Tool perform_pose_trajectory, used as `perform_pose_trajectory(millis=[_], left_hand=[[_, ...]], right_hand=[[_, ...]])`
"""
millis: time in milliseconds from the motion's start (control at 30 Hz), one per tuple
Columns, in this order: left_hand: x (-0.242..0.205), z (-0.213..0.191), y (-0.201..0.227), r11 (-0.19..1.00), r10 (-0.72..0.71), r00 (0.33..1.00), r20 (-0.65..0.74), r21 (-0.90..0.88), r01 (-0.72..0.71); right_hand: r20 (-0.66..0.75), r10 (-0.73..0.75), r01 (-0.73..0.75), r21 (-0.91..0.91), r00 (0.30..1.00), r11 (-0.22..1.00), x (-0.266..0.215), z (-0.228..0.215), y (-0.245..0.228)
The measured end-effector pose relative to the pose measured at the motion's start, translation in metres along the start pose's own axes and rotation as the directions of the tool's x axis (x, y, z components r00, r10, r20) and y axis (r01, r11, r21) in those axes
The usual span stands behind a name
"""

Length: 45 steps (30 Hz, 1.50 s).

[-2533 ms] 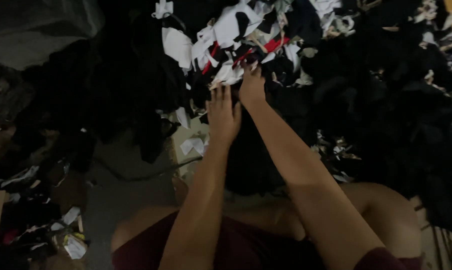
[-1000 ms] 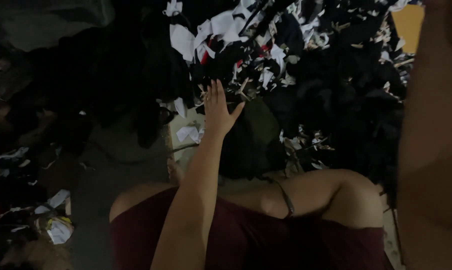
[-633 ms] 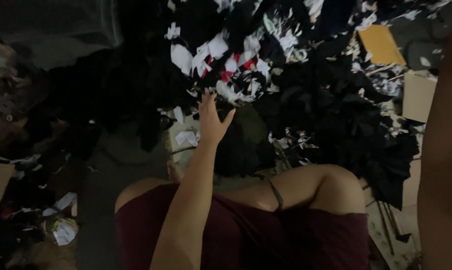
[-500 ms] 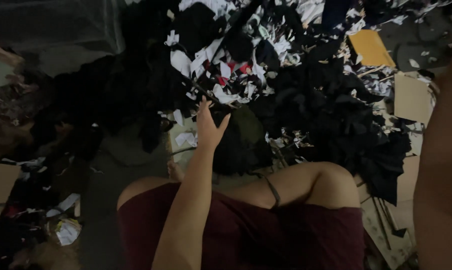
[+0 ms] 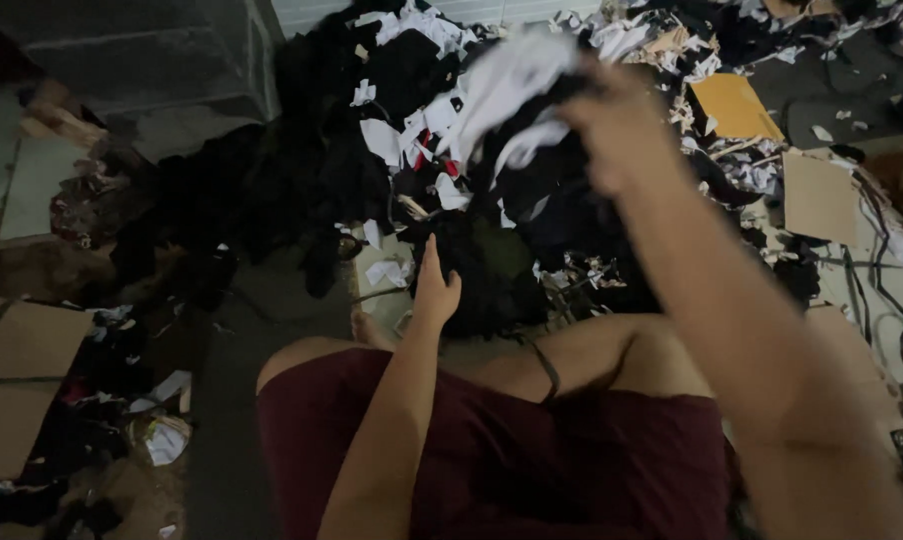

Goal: The person sits on the floor and sorts through a large pile of fabric scraps. They pick up individual pieces, unfold them, and place them back into the pile or to the side. The person handles both dark and light-colored fabric pieces throughout the clip.

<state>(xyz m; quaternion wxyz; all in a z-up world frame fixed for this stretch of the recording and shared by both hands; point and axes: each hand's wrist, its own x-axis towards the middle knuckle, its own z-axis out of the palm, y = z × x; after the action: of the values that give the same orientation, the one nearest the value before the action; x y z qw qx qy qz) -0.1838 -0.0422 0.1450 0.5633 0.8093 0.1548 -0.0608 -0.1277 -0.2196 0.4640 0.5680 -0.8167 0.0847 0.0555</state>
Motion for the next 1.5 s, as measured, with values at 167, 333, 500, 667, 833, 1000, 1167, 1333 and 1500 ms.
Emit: perform_pose_trajectory(millis=[167,333,500,667,833,1000,1167,1333,1500], left_hand=[[0.014,0.004,-0.052,0.945,0.238,0.968,0.074,-0.249,-0.213],[0.065,0.025,-0.094,0.786,0.187,0.972,0.142,-0.615,-0.062],[0.078,0.033,-0.102,0.857,0.092,0.994,-0.057,-0.504,-0.108],[0.079,0.03,-0.061,0.976,0.121,0.992,-0.022,-0.182,-0.123],[0.113,0.051,-0.083,0.969,0.079,0.994,-0.082,0.241,-0.058],[0.094,0.018,-0.05,0.997,0.021,0.963,-0.27,-0.062,-0.039],[0.1,0.011,-0.043,0.988,0.107,0.91,-0.4,-0.063,-0.144],[0.082,0.008,-0.008,0.979,0.199,0.964,-0.178,-0.001,-0.202],[0.096,0.023,-0.05,0.89,0.321,0.946,-0.047,0.358,-0.284]], right_hand=[[-0.006,-0.306,0.306,0.02,0.952,0.952,0.076,0.051,0.155],[0.171,-0.53,0.542,-0.03,0.831,0.84,0.081,0.087,0.245],[0.474,-0.045,0.142,-0.17,0.879,0.975,0.075,0.096,0.266],[0.317,-0.341,0.379,-0.065,0.885,0.923,0.124,0.108,0.343],[0.333,-0.309,0.411,-0.298,0.891,0.861,0.139,0.125,0.378],[0.213,-0.375,0.415,-0.188,0.902,0.89,0.135,0.118,0.342],[0.161,-0.546,0.566,-0.129,0.822,0.814,0.13,0.117,0.321],[0.198,-0.481,0.519,-0.264,0.854,0.813,0.135,0.119,0.326],[0.448,-0.311,0.534,-0.559,0.838,0.634,0.145,0.128,0.357]])
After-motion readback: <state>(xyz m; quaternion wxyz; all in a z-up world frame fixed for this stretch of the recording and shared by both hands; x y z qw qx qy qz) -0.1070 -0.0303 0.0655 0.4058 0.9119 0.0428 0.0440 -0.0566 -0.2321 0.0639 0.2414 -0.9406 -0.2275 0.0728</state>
